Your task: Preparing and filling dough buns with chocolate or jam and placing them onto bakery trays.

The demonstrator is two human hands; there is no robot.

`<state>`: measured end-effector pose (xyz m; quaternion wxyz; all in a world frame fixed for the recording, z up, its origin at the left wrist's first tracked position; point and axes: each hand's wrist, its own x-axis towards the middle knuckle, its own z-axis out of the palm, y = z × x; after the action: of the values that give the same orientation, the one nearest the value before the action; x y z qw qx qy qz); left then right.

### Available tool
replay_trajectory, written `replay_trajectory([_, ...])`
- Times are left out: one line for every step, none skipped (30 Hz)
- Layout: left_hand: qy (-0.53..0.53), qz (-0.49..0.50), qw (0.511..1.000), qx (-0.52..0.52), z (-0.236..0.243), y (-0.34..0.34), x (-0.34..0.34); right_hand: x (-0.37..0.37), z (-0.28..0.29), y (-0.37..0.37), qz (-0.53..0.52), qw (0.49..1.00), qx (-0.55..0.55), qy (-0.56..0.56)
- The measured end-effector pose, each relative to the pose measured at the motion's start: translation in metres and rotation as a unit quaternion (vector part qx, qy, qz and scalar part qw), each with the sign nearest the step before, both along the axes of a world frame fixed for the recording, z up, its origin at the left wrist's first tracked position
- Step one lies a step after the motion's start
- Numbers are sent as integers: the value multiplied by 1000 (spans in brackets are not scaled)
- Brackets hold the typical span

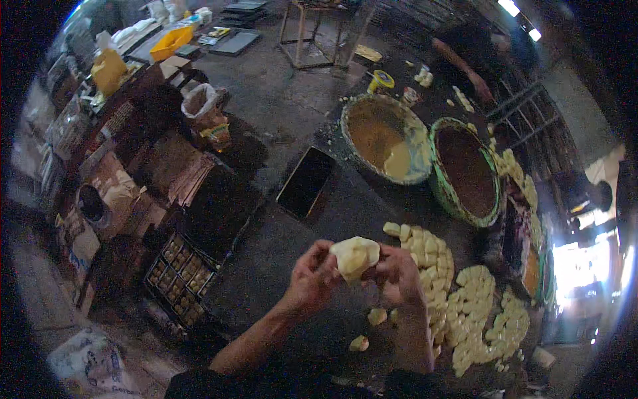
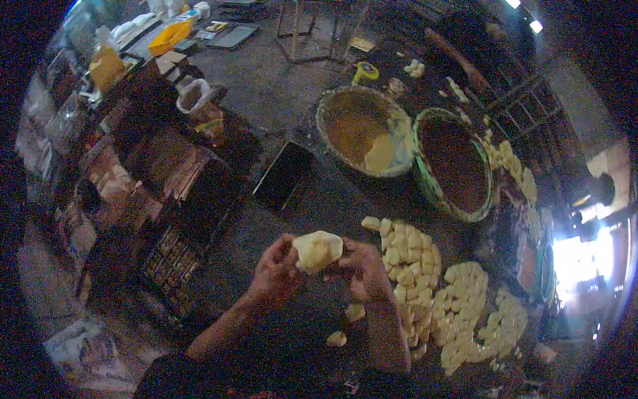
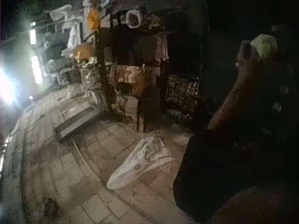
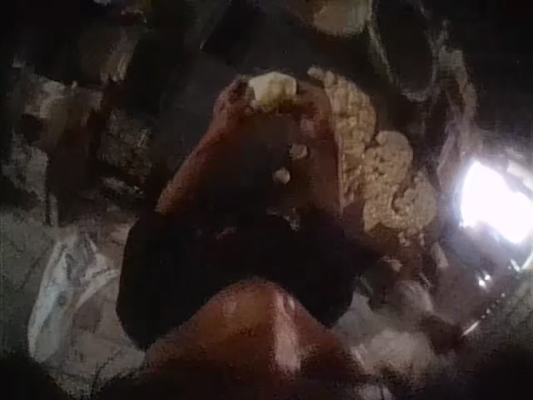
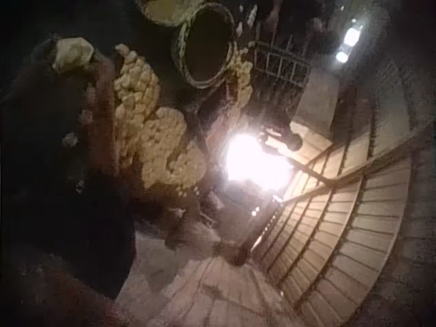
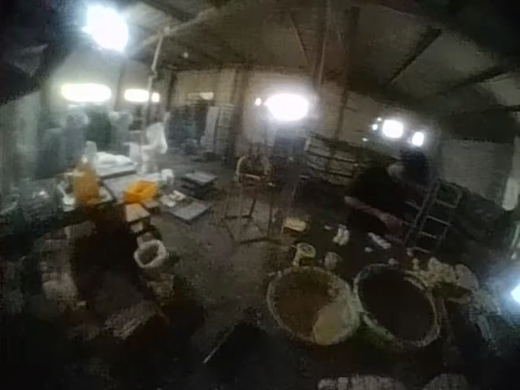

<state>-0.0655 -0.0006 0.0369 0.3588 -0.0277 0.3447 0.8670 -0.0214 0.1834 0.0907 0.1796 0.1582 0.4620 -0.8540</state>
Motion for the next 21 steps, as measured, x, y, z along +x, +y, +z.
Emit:
replay_trajectory([2, -13, 1000, 4, 2, -1, 3, 18, 11, -17, -30, 973, 226, 45])
replay_trajectory([-1, -2, 1000, -11, 5, -3, 6, 30, 16, -33, -56, 892, 441, 83])
replay_trajectory([-3, 9, 1000, -26, 7, -9, 12, 40, 15, -48, -67, 890, 444, 81])
replay_trajectory([1, 0, 1000, -24, 10, -18, 18, 48, 13, -62, -37, 818, 571, 65])
replay_trajectory([64, -27, 997, -33, 12, -31, 22, 55, 13, -78, -3, 727, 685, 48])
replay_trajectory([126, -47, 990, -41, 15, -44, 26, 61, 22, -94, -87, 706, 700, 69])
replay_trajectory([130, -43, 990, -38, 21, -57, 28, 70, 32, -107, -88, 703, 702, 74])
replay_trajectory([350, 1, 932, -94, 29, -71, 28, 80, 41, -119, -94, 732, 658, 153])
replay_trajectory([549, 47, 822, -145, 41, -84, 28, 87, 49, -131, -99, 752, 609, 230])
replay_trajectory([553, 58, 818, -146, 60, -102, 29, 86, 52, -146, -51, 765, 615, 186])
replay_trajectory([450, 12, 875, -180, 81, -122, 32, 87, 58, -163, -45, 762, 615, 198])
replay_trajectory([338, -28, 917, -210, 94, -143, 36, 87, 64, -181, 78, 736, 667, 88])
replay_trajectory([344, -8, 915, -210, 95, -155, 35, 83, 70, -194, 194, 680, 706, -24])
replay_trajectory([313, 24, 933, -177, 94, -166, 33, 80, 74, -210, 199, 672, 713, -7])
replay_trajectory([281, 54, 947, -145, 96, -180, 34, 81, 77, -229, 40, 635, 732, 244])
replay_trajectory([298, 46, 933, -196, 102, -196, 36, 83, 79, -246, -124, 549, 681, 468])
replay_trajectory([299, 57, 932, -197, 100, -211, 32, 81, 80, -253, -120, 547, 676, 478])
replay_trajectory([287, -10, 946, -152, 92, -228, 27, 79, 80, -255, -14, 537, 703, 465])
replay_trajectory([275, -78, 953, -101, 106, -239, 22, 77, 82, -257, 91, 516, 725, 447])
replay_trajectory([260, -121, 940, -186, 125, -253, 33, 82, 84, -265, 127, 529, 649, 532])
replay_trajectory([264, -112, 940, -186, 118, -258, 32, 82, 94, -269, 130, 524, 647, 539])
